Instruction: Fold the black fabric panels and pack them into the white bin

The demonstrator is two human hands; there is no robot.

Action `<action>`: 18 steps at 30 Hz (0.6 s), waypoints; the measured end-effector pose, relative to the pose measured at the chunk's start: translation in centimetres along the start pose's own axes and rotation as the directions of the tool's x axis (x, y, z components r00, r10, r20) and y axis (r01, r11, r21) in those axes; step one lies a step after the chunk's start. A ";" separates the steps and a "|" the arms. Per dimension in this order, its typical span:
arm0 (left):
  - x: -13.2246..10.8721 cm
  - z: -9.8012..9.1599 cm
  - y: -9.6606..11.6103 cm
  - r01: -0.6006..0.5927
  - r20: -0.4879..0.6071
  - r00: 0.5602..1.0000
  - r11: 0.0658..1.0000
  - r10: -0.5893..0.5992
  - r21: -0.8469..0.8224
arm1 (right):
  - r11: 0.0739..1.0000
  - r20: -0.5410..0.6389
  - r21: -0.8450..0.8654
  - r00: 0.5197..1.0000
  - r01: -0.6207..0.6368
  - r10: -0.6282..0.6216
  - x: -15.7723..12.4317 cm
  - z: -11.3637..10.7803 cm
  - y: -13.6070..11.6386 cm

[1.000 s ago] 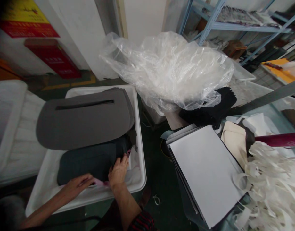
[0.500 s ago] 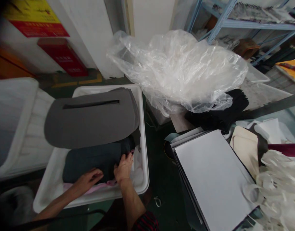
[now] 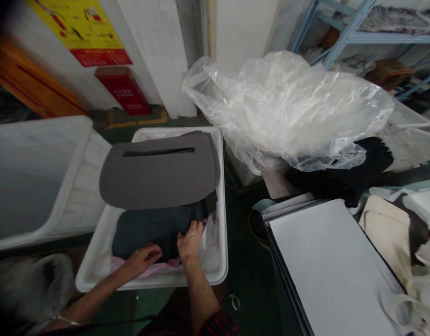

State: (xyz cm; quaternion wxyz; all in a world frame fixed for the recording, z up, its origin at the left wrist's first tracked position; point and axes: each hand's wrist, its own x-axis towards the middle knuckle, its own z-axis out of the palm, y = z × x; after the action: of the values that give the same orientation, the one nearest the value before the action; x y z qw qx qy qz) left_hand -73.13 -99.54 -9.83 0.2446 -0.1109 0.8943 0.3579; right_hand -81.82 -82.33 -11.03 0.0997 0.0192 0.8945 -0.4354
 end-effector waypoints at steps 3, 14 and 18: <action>-0.4 -0.1 -0.7 0.007 0.003 1.000 1.000 -0.007 0.001 | 0.980 0.054 -0.104 0.985 0.169 -0.164 -1.3 -0.3 -0.4; -0.2 -0.7 -0.9 0.021 0.023 1.000 1.000 -0.021 -0.005 | 0.937 0.086 -0.208 0.959 0.283 -0.270 -3.1 -0.2 -1.4; 0.1 -1.0 -0.8 0.026 0.037 0.999 1.000 -0.025 -0.007 | 0.916 0.080 -0.271 0.956 0.295 -0.284 -2.9 -0.4 -2.1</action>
State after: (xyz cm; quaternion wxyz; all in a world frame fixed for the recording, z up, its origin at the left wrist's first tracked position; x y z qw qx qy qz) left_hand -73.26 -100.82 -9.69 0.2651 -0.1166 0.8869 0.3599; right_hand -79.31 -83.19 -8.64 0.0531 -0.1359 0.9379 -0.3146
